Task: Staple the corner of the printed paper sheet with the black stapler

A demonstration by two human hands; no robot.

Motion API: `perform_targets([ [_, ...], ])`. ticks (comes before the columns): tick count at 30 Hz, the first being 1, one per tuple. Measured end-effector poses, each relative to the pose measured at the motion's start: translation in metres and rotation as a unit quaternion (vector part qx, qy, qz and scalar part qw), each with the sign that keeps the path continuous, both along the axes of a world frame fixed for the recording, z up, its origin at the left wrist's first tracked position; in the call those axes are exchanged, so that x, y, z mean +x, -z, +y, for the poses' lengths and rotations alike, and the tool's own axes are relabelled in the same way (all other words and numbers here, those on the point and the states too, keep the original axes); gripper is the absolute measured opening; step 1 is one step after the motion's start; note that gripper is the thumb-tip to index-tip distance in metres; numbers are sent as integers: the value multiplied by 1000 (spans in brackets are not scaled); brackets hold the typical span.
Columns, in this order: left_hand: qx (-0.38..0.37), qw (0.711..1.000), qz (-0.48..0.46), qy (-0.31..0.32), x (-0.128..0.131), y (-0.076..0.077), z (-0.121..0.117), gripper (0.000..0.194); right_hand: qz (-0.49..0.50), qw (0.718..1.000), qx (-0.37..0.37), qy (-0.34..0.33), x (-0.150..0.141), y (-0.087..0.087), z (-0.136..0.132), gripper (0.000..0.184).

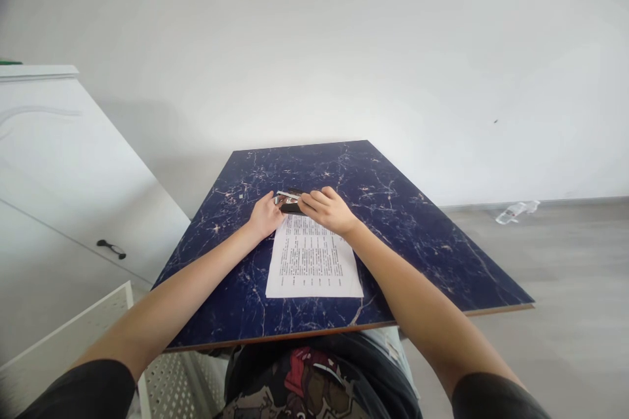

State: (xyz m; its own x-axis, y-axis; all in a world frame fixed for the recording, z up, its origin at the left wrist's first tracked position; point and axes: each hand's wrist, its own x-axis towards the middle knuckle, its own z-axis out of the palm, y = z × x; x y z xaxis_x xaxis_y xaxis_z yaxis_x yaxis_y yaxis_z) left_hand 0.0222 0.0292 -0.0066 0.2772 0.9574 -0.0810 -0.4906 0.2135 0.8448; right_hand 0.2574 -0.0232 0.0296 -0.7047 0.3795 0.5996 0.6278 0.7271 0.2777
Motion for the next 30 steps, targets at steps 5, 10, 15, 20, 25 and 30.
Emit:
perform_targets([
  [5,-54,995,-39,-70,0,-1,2,23,79,996,-6,41,-6,-2,2,28],
  [10,-47,993,-62,-87,-6,-5,0,18,315,936,-118,104,1,1,14,16],
  [15,23,988,-86,-127,-9,-12,-5,15,367,864,-327,110,25,13,32,34],
  [20,106,976,-79,-174,-7,-18,-8,10,317,856,-399,91,26,19,36,38],
  [25,216,965,25,-144,1,-18,-17,9,307,850,-422,79,18,18,33,38],
  [30,327,925,160,-107,6,-19,-35,21,284,859,-420,68,18,26,37,37],
])
